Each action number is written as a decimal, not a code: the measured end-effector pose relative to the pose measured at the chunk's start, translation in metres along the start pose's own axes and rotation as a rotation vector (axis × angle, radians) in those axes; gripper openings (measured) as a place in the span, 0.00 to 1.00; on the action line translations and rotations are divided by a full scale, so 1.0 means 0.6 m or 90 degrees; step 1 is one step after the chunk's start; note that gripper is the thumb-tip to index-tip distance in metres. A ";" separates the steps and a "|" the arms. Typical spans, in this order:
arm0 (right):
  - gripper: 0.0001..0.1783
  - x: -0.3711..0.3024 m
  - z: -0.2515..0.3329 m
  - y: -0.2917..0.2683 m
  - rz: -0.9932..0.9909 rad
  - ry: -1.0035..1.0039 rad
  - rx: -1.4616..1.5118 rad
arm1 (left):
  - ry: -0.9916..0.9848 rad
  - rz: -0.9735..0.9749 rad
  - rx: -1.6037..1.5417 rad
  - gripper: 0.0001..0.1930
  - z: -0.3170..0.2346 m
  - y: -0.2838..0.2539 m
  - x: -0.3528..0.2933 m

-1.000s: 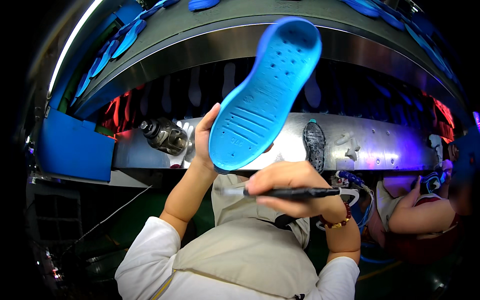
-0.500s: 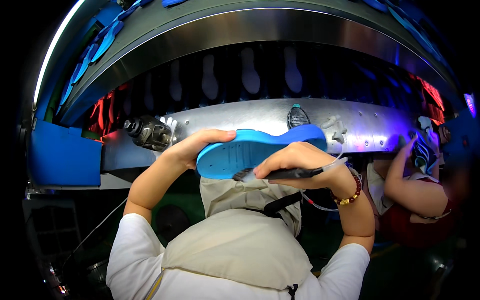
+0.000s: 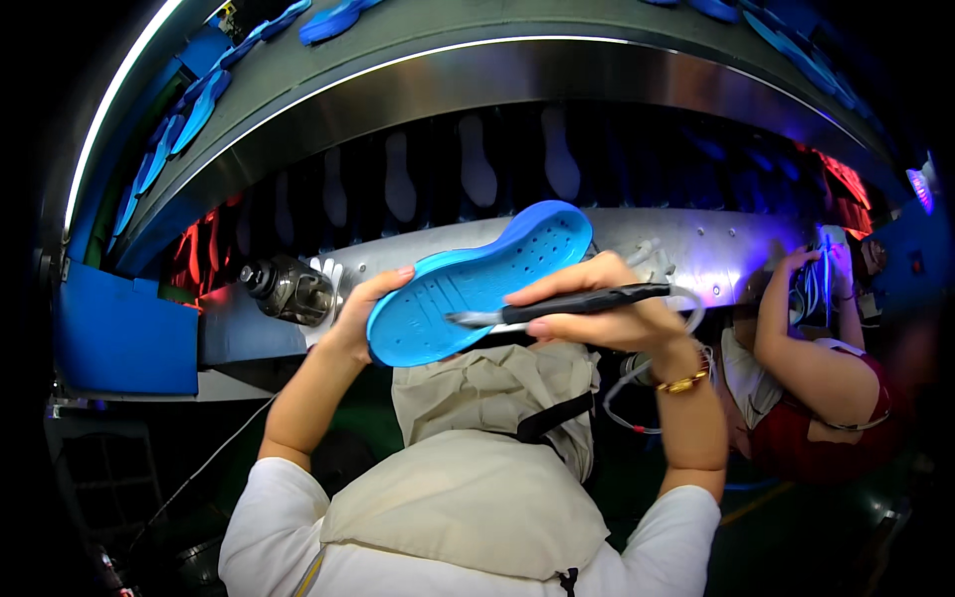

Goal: The person applies a liquid from a container onto blue shoe soles using a brush, then places the soles onto a moving conveyor belt and takes new soles from an upper rack.

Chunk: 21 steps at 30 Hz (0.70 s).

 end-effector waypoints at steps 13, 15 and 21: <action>0.10 0.038 -0.087 0.078 -0.339 -0.004 -0.237 | 0.139 -0.031 -0.144 0.32 0.022 -0.048 0.027; 0.12 0.013 -0.043 0.093 -0.133 0.010 0.049 | 0.169 -0.036 -0.111 0.31 0.006 -0.038 0.014; 0.14 -0.050 -0.082 0.048 -0.409 -0.276 0.356 | 0.513 0.041 0.025 0.34 -0.168 0.025 -0.079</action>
Point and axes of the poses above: each hand's wrist, its own x-axis towards the middle knuckle, its own y-axis out of the palm, z = x × y, the point moved 1 cm from there along x, towards the middle knuckle, and after that the axes turned 12 degrees about z, right-handed, at the moved point
